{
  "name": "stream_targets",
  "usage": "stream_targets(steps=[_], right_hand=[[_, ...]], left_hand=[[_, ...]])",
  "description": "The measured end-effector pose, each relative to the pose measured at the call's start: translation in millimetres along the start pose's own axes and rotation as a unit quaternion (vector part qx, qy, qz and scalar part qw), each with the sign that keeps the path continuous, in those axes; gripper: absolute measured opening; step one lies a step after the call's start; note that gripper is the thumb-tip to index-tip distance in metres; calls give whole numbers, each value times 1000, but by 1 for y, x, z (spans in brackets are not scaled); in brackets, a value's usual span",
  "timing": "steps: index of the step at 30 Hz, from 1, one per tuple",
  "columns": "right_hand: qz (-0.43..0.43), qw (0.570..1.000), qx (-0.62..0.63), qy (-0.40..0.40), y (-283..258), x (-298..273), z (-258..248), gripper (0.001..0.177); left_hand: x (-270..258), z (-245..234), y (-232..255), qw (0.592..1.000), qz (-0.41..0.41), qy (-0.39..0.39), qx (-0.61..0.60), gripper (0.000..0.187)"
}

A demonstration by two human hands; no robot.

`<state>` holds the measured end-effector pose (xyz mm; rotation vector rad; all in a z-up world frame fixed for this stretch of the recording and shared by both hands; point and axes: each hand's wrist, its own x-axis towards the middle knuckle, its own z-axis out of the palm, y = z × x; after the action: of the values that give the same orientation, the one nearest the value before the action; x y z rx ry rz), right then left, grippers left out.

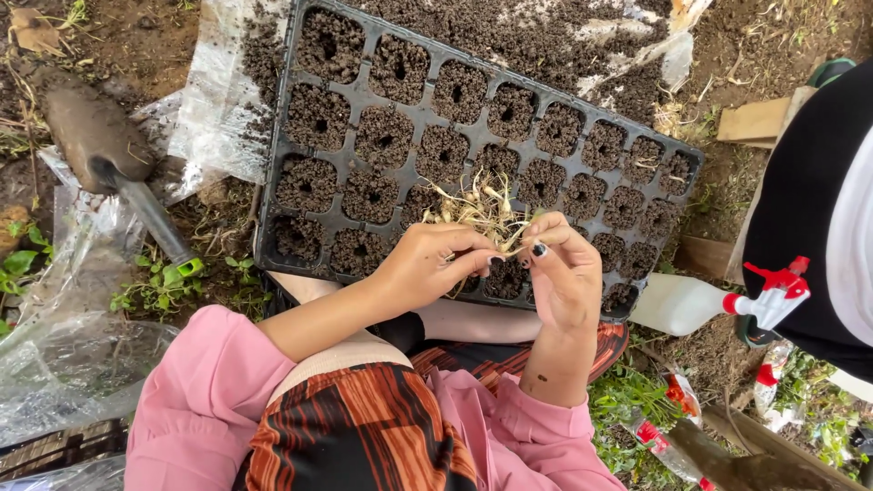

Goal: The person sits cross-legged on the ground and plants small seedlings into a black seedling tray filled with soil. They separate the seedlings from a clump and place them into the individual cells of the tray by hand.

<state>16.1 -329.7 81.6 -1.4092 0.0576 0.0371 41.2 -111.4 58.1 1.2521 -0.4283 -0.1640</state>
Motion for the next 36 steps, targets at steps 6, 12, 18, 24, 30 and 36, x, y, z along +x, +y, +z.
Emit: stream_targets(steps=[6, 12, 18, 24, 30, 36], right_hand=[[-3, 998, 61, 35, 2, -2, 1, 18], [-17, 998, -53, -22, -9, -5, 12, 31], [-57, 993, -102, -34, 10, -9, -4, 9], [-39, 997, -53, -39, -3, -2, 0, 17], [-6, 989, -113, -99, 16, -14, -16, 13], [47, 990, -126, -51, 4, -17, 0, 6]], left_hand=[[-1, -2, 0, 999, 20, -6, 31, 9], [-4, -6, -1, 998, 38, -18, 42, 8], [-5, -5, 5, 996, 43, -43, 59, 6], [-5, -6, 9, 996, 26, -55, 71, 5], [-5, -6, 5, 993, 29, -82, 75, 3], [-7, -3, -8, 993, -4, -64, 99, 8]])
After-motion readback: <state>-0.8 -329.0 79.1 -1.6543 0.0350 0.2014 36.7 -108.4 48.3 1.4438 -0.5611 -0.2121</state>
